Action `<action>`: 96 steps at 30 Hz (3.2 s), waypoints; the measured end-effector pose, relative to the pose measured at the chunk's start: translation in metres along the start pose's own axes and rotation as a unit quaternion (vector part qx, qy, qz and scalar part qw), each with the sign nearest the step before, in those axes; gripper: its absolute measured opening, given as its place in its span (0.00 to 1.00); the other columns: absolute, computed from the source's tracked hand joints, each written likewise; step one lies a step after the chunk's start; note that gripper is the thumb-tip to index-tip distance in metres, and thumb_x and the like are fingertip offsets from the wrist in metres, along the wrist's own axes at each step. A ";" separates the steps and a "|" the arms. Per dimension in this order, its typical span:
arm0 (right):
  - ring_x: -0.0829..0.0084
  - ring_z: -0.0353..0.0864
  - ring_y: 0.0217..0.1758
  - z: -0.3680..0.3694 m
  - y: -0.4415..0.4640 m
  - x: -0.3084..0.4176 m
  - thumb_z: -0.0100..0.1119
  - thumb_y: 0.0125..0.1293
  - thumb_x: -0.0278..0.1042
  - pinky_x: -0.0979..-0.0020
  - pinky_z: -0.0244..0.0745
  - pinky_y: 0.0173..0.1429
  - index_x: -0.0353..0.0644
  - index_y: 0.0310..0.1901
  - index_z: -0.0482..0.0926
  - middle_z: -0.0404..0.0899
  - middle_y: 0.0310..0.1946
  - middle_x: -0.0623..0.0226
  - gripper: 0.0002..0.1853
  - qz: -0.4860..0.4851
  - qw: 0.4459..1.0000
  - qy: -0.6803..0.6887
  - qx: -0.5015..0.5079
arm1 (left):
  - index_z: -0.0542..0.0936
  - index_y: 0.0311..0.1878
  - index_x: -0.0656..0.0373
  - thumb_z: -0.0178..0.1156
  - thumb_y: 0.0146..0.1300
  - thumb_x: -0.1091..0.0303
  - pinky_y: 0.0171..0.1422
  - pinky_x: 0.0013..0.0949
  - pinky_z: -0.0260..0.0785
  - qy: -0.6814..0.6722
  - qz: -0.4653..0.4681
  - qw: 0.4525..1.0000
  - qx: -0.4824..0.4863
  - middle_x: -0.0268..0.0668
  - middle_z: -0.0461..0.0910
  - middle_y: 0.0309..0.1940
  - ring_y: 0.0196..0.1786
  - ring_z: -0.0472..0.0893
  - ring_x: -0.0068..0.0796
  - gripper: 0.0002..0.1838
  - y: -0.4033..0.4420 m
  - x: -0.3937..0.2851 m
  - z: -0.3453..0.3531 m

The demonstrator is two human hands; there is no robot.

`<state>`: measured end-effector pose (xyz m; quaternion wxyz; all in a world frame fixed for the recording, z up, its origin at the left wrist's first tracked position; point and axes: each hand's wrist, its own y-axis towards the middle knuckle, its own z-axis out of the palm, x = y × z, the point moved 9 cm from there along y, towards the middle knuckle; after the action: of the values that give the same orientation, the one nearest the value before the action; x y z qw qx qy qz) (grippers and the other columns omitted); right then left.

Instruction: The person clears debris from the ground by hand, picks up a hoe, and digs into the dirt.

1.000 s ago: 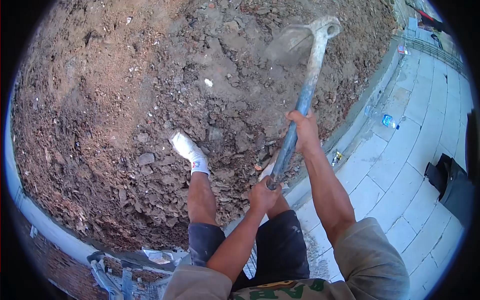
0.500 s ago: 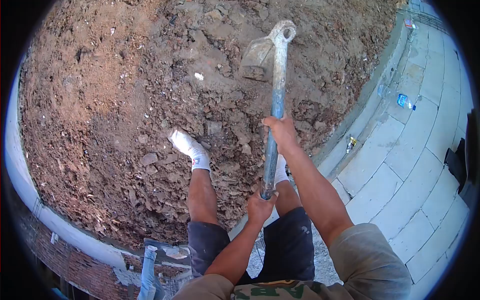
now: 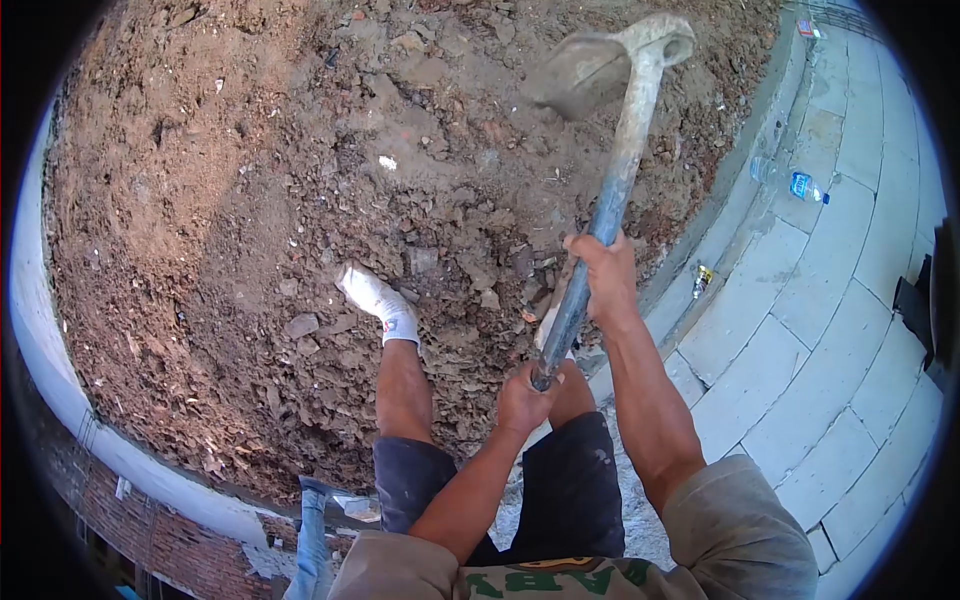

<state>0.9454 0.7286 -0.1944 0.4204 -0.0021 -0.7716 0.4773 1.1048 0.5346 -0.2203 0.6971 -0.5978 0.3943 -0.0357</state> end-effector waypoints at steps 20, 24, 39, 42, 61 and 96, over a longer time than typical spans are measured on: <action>0.78 0.75 0.26 -0.056 -0.017 -0.144 0.63 0.51 0.25 0.73 0.72 0.31 0.38 0.43 0.75 0.74 0.25 0.71 0.16 0.076 0.992 -0.087 -0.057 | 0.82 0.43 0.57 0.70 0.53 0.54 0.46 0.40 0.74 -0.059 -0.087 0.993 0.062 0.44 0.85 0.33 0.39 0.85 0.39 0.19 -0.060 0.107 0.046; 0.74 0.74 0.18 0.003 0.038 -0.007 0.62 0.54 0.28 0.70 0.72 0.22 0.38 0.37 0.72 0.72 0.21 0.68 0.11 -0.005 0.999 0.009 -0.034 | 0.81 0.38 0.61 0.69 0.54 0.62 0.37 0.33 0.72 0.015 0.007 1.000 0.016 0.39 0.80 0.24 0.26 0.76 0.23 0.14 0.054 -0.007 -0.019; 0.74 0.70 0.16 0.003 -0.016 -0.161 0.64 0.52 0.28 0.67 0.70 0.18 0.39 0.35 0.72 0.70 0.20 0.70 0.11 0.139 0.988 -0.067 -0.018 | 0.81 0.33 0.60 0.71 0.53 0.56 0.37 0.36 0.72 -0.015 -0.180 0.982 0.059 0.36 0.80 0.22 0.26 0.76 0.25 0.16 -0.063 0.097 -0.004; 0.72 0.71 0.16 0.013 0.040 -0.096 0.63 0.52 0.27 0.67 0.71 0.18 0.40 0.39 0.70 0.71 0.21 0.67 0.14 0.118 0.993 0.028 0.006 | 0.82 0.40 0.55 0.69 0.53 0.52 0.42 0.43 0.74 0.049 -0.084 0.995 0.020 0.45 0.82 0.26 0.32 0.83 0.45 0.18 0.014 0.056 -0.016; 0.71 0.74 0.20 -0.028 0.118 -0.199 0.68 0.58 0.40 0.62 0.76 0.22 0.40 0.40 0.71 0.72 0.26 0.69 0.17 0.243 0.964 0.105 -0.009 | 0.75 0.49 0.56 0.65 0.56 0.58 0.45 0.53 0.74 0.384 -0.081 0.920 -0.025 0.52 0.83 0.32 0.37 0.83 0.57 0.20 0.072 0.012 -0.007; 0.67 0.78 0.18 -0.008 0.083 -0.201 0.63 0.60 0.39 0.64 0.75 0.22 0.33 0.41 0.73 0.77 0.23 0.61 0.17 0.201 0.978 -0.047 -0.014 | 0.79 0.47 0.55 0.66 0.53 0.58 0.50 0.51 0.73 0.348 -0.143 0.926 -0.031 0.51 0.83 0.35 0.42 0.83 0.55 0.19 0.043 0.047 -0.024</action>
<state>1.0478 0.6986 -0.3844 0.2794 -0.1409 -0.7810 0.5405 1.1053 0.5030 -0.2803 0.4846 -0.6189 0.5232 -0.3292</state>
